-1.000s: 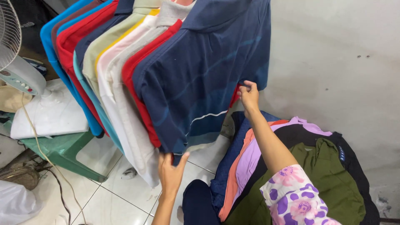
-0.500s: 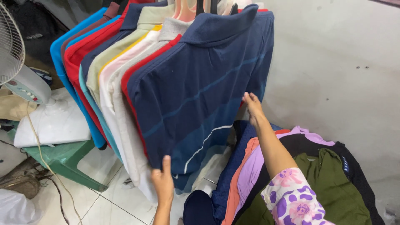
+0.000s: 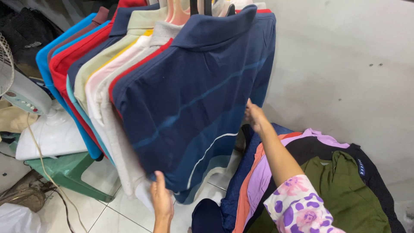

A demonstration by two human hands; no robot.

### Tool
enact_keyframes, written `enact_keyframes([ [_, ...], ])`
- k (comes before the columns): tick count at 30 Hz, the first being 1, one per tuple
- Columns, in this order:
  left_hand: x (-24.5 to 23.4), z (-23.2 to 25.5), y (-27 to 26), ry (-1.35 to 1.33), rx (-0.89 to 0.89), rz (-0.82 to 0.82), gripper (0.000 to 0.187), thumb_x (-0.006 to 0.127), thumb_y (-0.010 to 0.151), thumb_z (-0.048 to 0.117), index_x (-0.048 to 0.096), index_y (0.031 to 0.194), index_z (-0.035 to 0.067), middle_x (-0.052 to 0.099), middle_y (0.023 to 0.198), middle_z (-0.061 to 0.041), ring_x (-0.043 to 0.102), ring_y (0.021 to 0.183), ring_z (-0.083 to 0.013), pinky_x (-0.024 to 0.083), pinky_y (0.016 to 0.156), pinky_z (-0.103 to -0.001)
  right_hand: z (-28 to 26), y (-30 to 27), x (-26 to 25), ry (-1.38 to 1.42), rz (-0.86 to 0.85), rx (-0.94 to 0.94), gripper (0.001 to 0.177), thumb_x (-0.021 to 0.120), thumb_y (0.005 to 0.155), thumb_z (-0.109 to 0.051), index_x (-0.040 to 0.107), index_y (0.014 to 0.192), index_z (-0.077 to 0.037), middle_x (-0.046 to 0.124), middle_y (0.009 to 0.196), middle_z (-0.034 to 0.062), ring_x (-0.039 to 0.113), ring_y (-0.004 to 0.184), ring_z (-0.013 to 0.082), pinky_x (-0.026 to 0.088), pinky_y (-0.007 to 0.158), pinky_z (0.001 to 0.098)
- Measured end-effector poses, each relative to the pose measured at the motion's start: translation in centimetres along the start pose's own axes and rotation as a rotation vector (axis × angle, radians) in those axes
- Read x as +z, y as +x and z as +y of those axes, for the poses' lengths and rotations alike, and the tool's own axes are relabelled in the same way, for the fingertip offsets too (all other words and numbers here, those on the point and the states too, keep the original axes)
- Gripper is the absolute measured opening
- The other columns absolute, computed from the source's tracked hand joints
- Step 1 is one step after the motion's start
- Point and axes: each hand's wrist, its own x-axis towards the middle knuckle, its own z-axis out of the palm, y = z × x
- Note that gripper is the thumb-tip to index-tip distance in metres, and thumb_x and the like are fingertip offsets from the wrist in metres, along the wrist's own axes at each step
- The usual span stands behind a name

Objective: Folding a t-shirt and organizing clothes on a garment rack.

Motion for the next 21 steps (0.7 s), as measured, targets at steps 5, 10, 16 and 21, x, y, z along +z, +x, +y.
enact_keyframes([
  [5, -0.5, -1.6, 0.5, 0.139, 0.007, -0.004, 0.041, 0.046, 0.107, 0.041, 0.052, 0.094, 0.003, 0.052, 0.091, -0.008, 0.047, 0.079, -0.0158, 0.038, 0.071, -0.031, -3.0, -4.1, 4.0, -0.021, -0.036, 0.033, 0.078, 0.057, 0.081, -0.058, 0.053, 0.140, -0.006, 0.056, 0.140, 0.0179, 0.050, 0.130, 0.0313, 0.033, 0.112, 0.0443],
  [10, -2.5, 0.2, 1.4, 0.246, 0.141, 0.367, 0.056, 0.051, 0.105, 0.034, 0.049, 0.136, -0.012, 0.059, 0.123, -0.022, 0.059, 0.115, -0.0276, 0.043, 0.101, -0.038, -0.9, 1.7, -2.1, 0.028, 0.307, -0.242, 0.033, 0.071, 0.090, -0.031, 0.057, 0.108, -0.007, 0.060, 0.097, 0.0068, 0.062, 0.079, 0.0173, 0.052, 0.077, 0.0351],
  [16, -2.2, 0.8, 1.1, 0.258, 0.308, 0.308, 0.051, 0.043, 0.109, 0.039, 0.062, 0.128, -0.004, 0.068, 0.120, -0.013, 0.061, 0.107, -0.0182, 0.046, 0.100, -0.032, -2.1, -0.8, -9.1, -0.248, 0.293, -0.276, 0.025, 0.070, 0.100, -0.026, 0.056, 0.093, -0.007, 0.056, 0.069, 0.0029, 0.054, 0.054, 0.0109, 0.044, 0.050, 0.0229],
  [21, -1.9, -2.2, 1.4, -0.266, -0.015, 0.138, 0.038, 0.050, 0.109, 0.040, 0.046, 0.105, 0.003, 0.056, 0.100, -0.007, 0.057, 0.085, -0.0095, 0.049, 0.081, -0.023, -1.2, -1.8, -8.9, -0.298, -0.038, -0.173, 0.027, 0.064, 0.103, -0.029, 0.062, 0.086, -0.007, 0.061, 0.070, 0.0034, 0.057, 0.056, 0.0107, 0.042, 0.052, 0.0218],
])
